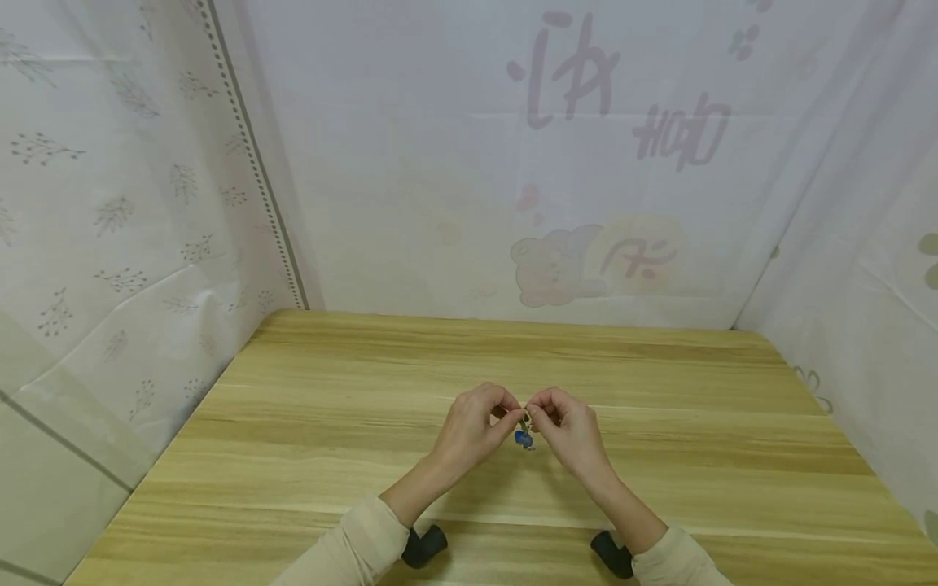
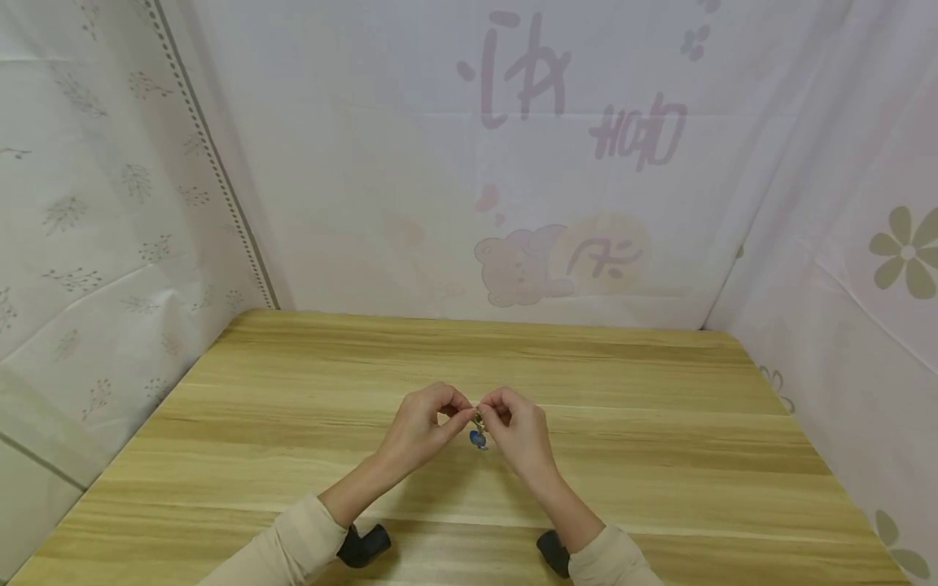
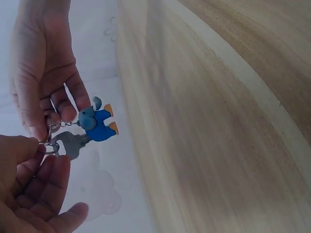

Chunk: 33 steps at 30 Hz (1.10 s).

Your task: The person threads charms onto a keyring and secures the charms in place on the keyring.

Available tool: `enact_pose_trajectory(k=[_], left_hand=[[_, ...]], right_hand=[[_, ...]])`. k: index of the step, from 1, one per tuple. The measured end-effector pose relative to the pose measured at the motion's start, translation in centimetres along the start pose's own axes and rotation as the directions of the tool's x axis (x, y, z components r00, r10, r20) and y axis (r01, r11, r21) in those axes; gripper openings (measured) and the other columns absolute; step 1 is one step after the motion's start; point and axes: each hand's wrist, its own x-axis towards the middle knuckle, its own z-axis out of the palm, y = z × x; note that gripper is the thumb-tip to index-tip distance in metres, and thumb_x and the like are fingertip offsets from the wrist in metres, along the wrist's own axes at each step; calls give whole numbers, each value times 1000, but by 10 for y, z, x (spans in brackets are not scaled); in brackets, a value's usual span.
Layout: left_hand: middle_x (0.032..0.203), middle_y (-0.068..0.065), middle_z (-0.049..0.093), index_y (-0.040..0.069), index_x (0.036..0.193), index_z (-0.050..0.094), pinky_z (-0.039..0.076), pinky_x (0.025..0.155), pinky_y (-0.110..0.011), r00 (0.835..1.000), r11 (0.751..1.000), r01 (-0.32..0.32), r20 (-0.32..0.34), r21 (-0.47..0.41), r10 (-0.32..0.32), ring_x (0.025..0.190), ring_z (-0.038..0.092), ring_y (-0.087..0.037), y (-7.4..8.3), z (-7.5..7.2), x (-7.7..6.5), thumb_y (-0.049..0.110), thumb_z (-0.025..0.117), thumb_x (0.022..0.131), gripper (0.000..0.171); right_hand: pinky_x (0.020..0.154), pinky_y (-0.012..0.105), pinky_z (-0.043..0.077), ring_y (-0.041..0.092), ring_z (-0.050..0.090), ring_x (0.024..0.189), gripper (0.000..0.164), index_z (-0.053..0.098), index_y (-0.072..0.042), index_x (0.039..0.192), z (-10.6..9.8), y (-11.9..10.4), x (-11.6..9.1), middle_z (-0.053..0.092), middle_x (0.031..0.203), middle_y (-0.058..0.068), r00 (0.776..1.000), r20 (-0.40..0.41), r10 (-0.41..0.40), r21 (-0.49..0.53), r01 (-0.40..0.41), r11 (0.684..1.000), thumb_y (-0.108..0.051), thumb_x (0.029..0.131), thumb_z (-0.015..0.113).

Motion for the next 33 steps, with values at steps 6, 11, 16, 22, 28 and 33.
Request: enact_pose_trajectory(k=[6,11,16,22,28,33], left_hand=[[77,1,67,11,79,67,48,62,-18,999,1000,21,26,19,-21,68,63,-10,-1,-1,0,17,70,85,9],[76,1,66,11,78,67,48,61,-19,999,999,22,26,37,-23,68,62,-10,-1,-1,0,16,69,86,10],[75,1,66,11,78,67,49,62,-20,1000,1000,15,21,28,-16,68,63,-11,0,0,0,14,69,86,10],[76,0,66,10,78,66,48,60,-18,1000,1000,4,5,4,-4,68,64,-11,1,1,-1,13,69,86,8],[76,2,65,11,79,67,50,63,-20,1000,1000,-2,-7,-26,2,70,63,-10,0,2,-2,12,70,85,6],[75,2,65,10,78,67,51,63,-20,1000,998,-17,-16,-54,16,70,63,-10,-1,2,-3,11,70,84,7]], right_hand=[[54,18,43,6,50,58,8,64,-7,82,1,9,0,63,70,4,994,5,-109,-44,109,993,-1,88,63],[51,19,43,4,49,56,8,64,-7,81,3,12,1,61,67,1,984,-8,-177,-71,176,982,-2,87,65],[50,19,42,5,48,55,7,64,-6,81,2,11,1,59,67,0,987,-12,-163,-58,162,985,-2,87,64],[51,17,41,5,50,57,7,65,-4,83,2,5,0,61,68,5,997,-11,-73,3,73,997,-2,89,63],[51,16,38,6,49,57,6,63,1,83,-1,-17,-6,61,69,10,1000,-12,-20,2,20,1000,2,88,61],[54,16,42,7,54,60,6,64,-2,84,0,-5,-3,62,70,7,1000,-10,-18,7,18,1000,-1,89,62]])
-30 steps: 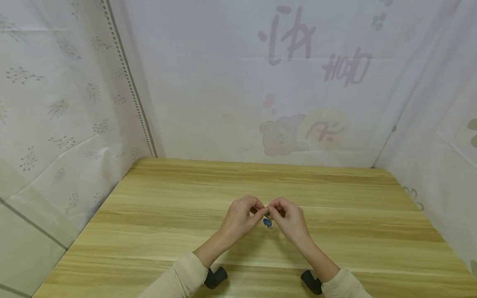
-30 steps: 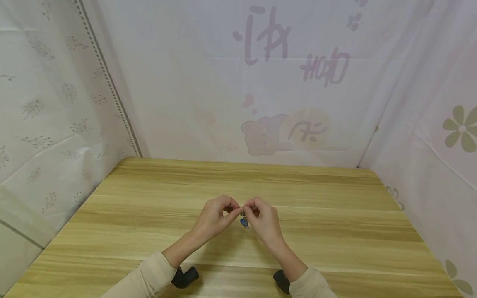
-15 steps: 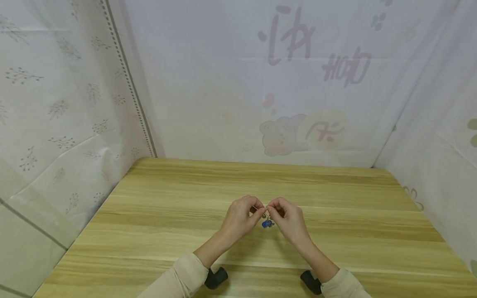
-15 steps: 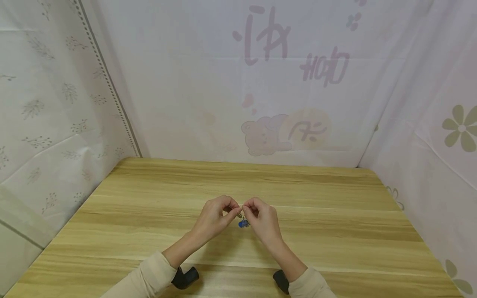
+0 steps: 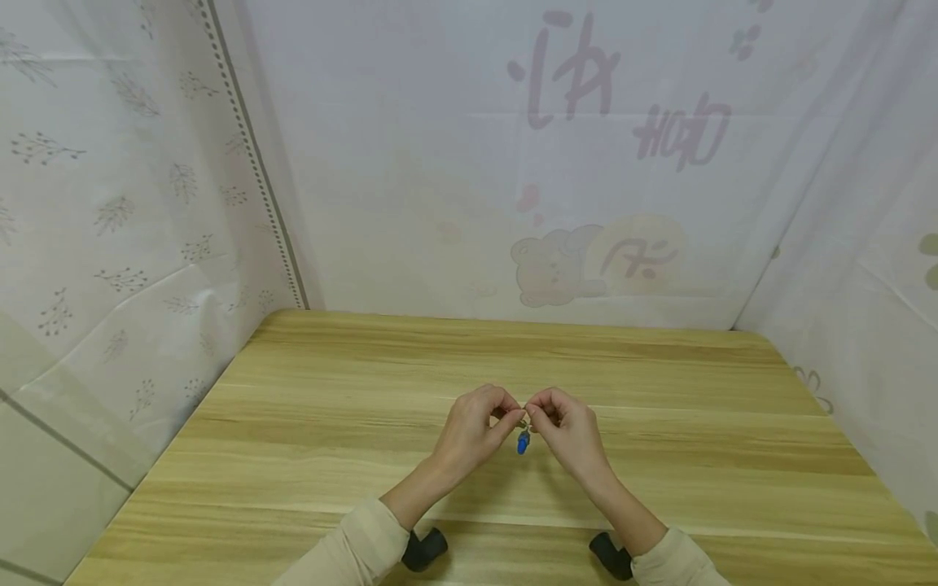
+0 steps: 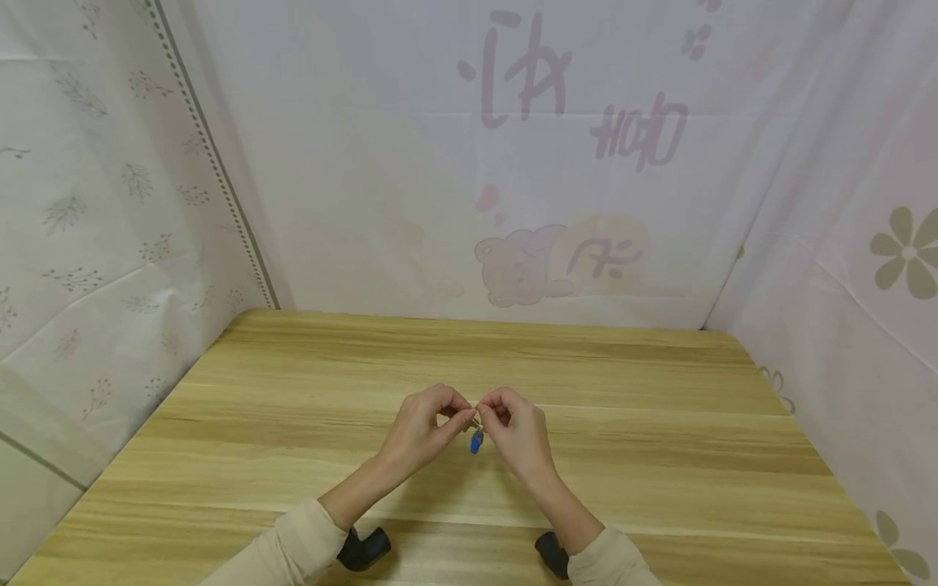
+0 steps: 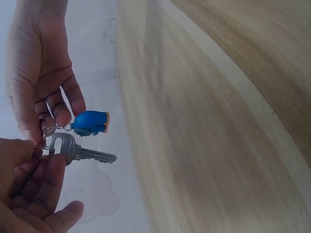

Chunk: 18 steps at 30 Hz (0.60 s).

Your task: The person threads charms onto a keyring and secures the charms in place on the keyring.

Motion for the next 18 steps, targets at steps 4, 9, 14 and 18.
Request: enact_pose_trajectory(k=[4,9,14,18], left_hand=[[75,-1,67,9,78,66,53,63,-25,1000,1000,2,2,-25,-2,68,65,-11,0,0,1,12,70,84,8],[75,-1,67,8,78,66,52,62,-20,1000,1000,23,8,0,-23,67,65,-12,1,-1,2,12,70,85,9],[76,0,67,9,78,66,52,62,-21,1000,1000,23,14,0,-23,68,65,-12,1,-1,2,11,69,85,8],[76,-1,66,9,79,66,54,64,-26,1000,1000,9,10,-20,-9,70,65,-13,0,-1,2,10,69,85,7]], right_hand=[[55,18,45,5,52,61,6,64,-6,83,2,13,2,61,70,1,994,-7,-108,-45,108,993,-2,88,63],[56,19,46,3,51,60,10,64,-8,81,3,17,2,60,68,-4,978,-27,-206,-107,202,973,-1,87,65],[55,19,46,6,53,60,8,64,-7,82,3,15,2,61,69,1,988,-19,-156,-65,154,986,-2,88,63],[54,18,46,15,57,62,6,64,-5,84,2,13,2,63,71,7,996,-5,-92,6,92,996,-5,90,62]])
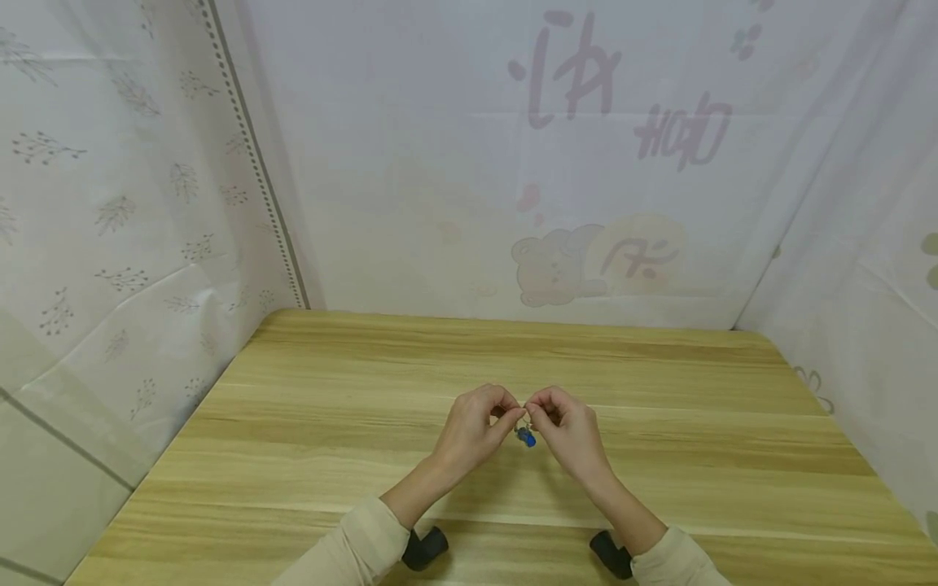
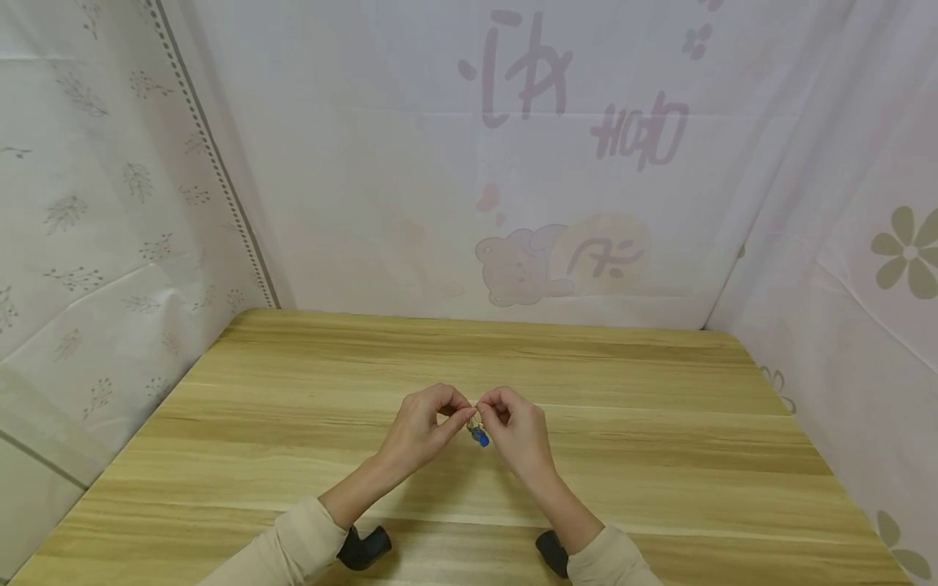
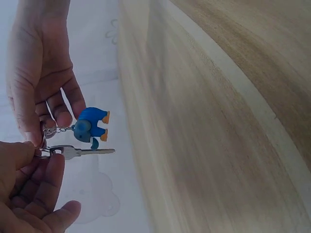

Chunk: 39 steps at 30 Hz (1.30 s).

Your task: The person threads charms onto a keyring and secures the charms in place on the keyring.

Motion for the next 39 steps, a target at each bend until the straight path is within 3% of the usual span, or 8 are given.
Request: enact_pose_trajectory(k=[6,11,17,23,26,34,39], left_hand=[[77,-3,67,7,80,67,55,62,-29,999,999,24,24,-31,-23,69,67,-14,2,-1,0,12,68,86,8],[77,-2,68,9,80,67,52,62,-22,995,996,84,50,-26,-83,70,67,-14,3,-2,1,14,66,88,10],[77,-1,67,8,80,67,54,68,-28,997,997,75,35,-23,-75,73,65,-14,2,-2,0,13,67,87,9],[78,-2,66,8,80,67,54,67,-32,999,999,45,17,-10,-45,74,64,-14,1,-1,-1,11,68,86,7],[78,-2,67,7,81,68,54,66,-32,999,999,49,22,-21,-49,74,65,-15,1,-2,-1,12,68,86,7],[78,-3,67,7,80,69,54,66,-31,996,996,87,37,-22,-86,74,66,-16,4,-3,-2,14,66,88,12],[78,-1,67,8,80,69,52,65,-28,996,996,84,37,1,-84,73,63,-13,4,-3,-1,14,67,88,10]], right_hand=[[55,19,46,10,55,61,7,64,-6,83,-1,-1,-1,63,72,9,1000,1,-28,-12,28,1000,-3,89,62],[57,18,47,6,54,62,8,64,-7,84,-1,0,-2,63,72,5,998,4,-66,-45,66,997,-2,89,63],[53,17,44,5,54,60,6,64,-5,84,0,-5,-1,63,73,10,1000,-2,9,-14,-9,1000,-2,89,62],[51,16,41,2,53,60,7,62,2,84,-4,-34,-4,62,73,17,997,8,75,-4,-75,997,4,89,59],[52,16,42,2,52,60,7,62,2,83,-4,-39,-5,62,73,16,997,6,71,-8,-71,997,5,89,59],[52,18,43,4,49,58,7,63,-2,83,2,-5,-2,62,71,7,997,-18,-71,-55,70,996,3,88,62],[54,19,47,11,56,61,7,64,-6,83,1,-1,-2,63,72,5,998,-10,-58,12,58,998,-3,89,63]])
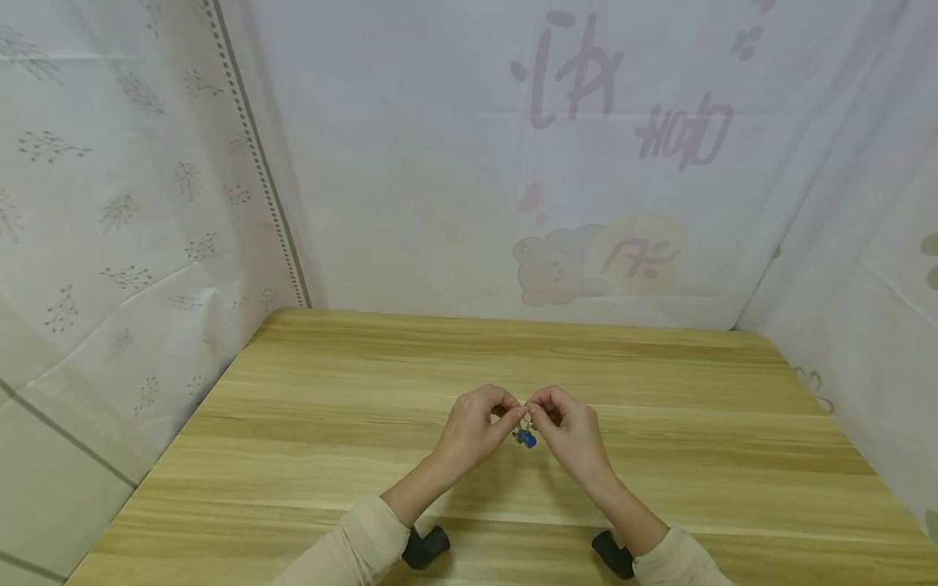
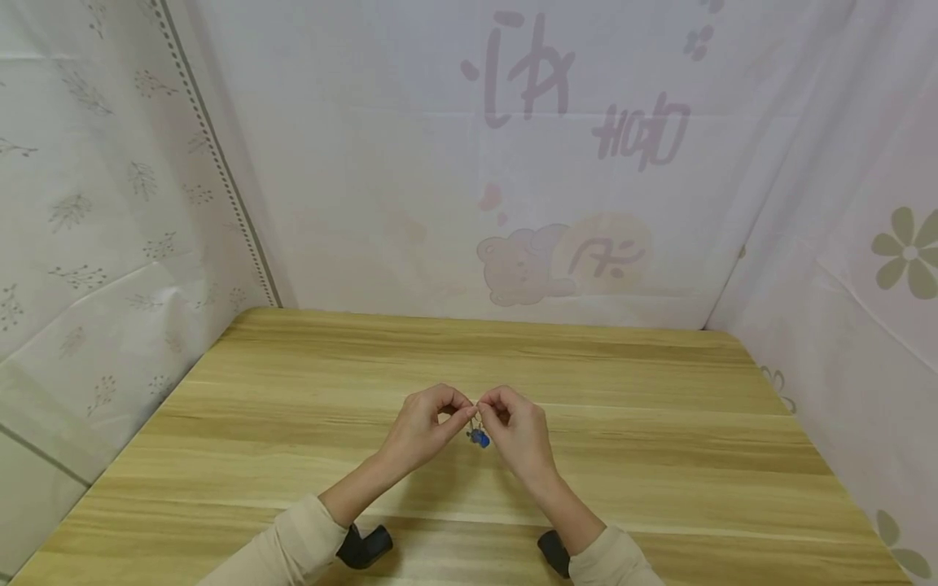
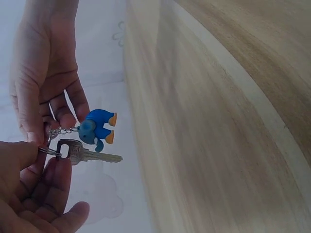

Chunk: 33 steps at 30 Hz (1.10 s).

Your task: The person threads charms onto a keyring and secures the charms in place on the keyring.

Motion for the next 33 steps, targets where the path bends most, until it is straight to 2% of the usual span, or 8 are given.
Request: enact_pose_trajectory(k=[4,6,9,13,17,22,27,33], left_hand=[[79,1,66,10,81,69,48,63,-21,1000,999,-19,-1,29,19,73,61,-10,-1,1,0,15,67,88,9],[79,1,66,10,82,69,48,63,-21,1000,999,-29,-5,29,29,73,61,-10,-1,1,-1,15,67,87,8],[78,0,66,9,81,68,46,60,-19,999,999,-33,-10,16,33,71,60,-11,-2,2,-2,15,67,87,9],[78,0,66,9,79,68,45,58,-19,1000,1000,-3,-9,4,3,70,60,-11,-1,2,-2,18,67,88,13],[79,-1,67,8,79,69,47,59,-21,1000,1000,16,-7,-1,-16,69,59,-11,0,3,-1,19,66,89,15],[79,0,66,9,80,68,41,55,-17,1000,1000,17,-7,-9,-17,66,54,-7,-1,3,-1,17,66,89,12],[79,2,65,11,80,67,46,60,-21,1000,1000,-16,-25,-10,16,69,55,-8,-1,2,-1,15,68,86,7],[79,1,65,11,80,68,48,60,-23,999,999,-31,-20,-19,31,71,59,-9,-1,1,-2,15,68,86,7]], right_hand=[[53,19,47,20,61,64,6,65,-6,84,-1,0,1,64,73,7,999,13,45,23,-45,999,-6,90,62],[52,19,46,20,61,64,6,65,-6,84,-1,0,1,64,73,7,997,16,71,24,-71,997,-6,90,62],[51,18,44,13,58,62,6,65,-6,84,-1,-1,1,64,73,8,996,11,94,22,-94,995,-5,90,62],[50,17,41,4,54,59,7,64,-2,83,-3,-22,-1,63,72,13,992,5,124,6,-124,992,0,89,61],[50,16,41,3,53,58,9,63,0,82,-5,-38,-3,63,71,16,993,0,118,6,-118,993,4,89,59],[51,17,44,7,57,60,7,63,0,83,-3,-28,-3,63,72,14,994,-9,110,5,-110,994,3,89,60],[51,17,44,8,59,61,5,63,0,85,1,-8,1,63,73,14,989,-15,144,-4,-144,990,0,89,61],[51,18,44,13,60,62,5,64,-3,86,-1,-2,1,64,74,10,991,-6,134,35,-134,990,-5,90,62]])
